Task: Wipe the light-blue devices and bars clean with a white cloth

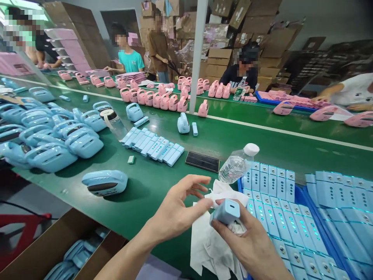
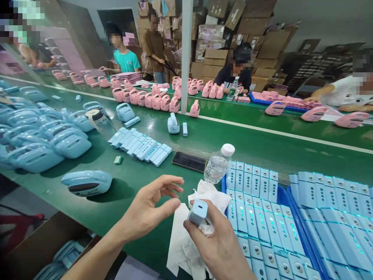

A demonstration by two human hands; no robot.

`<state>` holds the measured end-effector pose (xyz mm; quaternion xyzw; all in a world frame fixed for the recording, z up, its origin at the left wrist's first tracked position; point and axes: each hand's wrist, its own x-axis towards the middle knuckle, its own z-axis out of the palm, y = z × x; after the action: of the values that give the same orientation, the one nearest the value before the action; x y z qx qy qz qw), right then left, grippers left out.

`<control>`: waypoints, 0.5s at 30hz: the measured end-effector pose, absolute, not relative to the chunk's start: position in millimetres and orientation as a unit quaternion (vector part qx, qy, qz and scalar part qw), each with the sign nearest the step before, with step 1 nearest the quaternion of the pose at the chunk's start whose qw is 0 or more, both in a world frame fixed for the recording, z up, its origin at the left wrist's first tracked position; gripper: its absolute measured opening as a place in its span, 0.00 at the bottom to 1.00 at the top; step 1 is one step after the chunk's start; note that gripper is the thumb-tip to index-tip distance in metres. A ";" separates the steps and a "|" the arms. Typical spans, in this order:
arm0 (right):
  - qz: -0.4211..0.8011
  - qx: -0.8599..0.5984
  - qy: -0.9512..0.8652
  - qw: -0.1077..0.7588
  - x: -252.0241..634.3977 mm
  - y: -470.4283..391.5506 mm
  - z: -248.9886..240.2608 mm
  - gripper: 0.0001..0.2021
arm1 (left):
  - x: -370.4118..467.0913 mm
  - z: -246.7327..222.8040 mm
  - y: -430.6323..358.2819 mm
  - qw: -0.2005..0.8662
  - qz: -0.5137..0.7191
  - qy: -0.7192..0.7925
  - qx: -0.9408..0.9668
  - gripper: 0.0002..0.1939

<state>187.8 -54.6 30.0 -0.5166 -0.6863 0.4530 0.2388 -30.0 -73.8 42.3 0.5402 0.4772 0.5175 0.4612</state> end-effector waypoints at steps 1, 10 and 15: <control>0.443 -0.552 -0.668 0.230 184.9 -60.0 25.8 0.16 | -34.4 30.4 -78.6 0.433 0.532 0.512 0.517 0.15; 0.292 -0.511 -0.745 0.314 161.1 -69.5 -46.1 0.17 | -47.7 -69.1 -117.7 0.385 0.539 0.620 0.420 0.10; 0.243 -0.544 -0.729 0.338 186.4 -66.7 -14.5 0.21 | -47.6 -82.2 -119.3 0.388 0.546 0.617 0.412 0.10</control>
<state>186.4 -66.7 -14.5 -0.5436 -0.7286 0.2432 0.3384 -47.6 -119.3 -82.2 0.4120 0.6174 0.5462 0.3883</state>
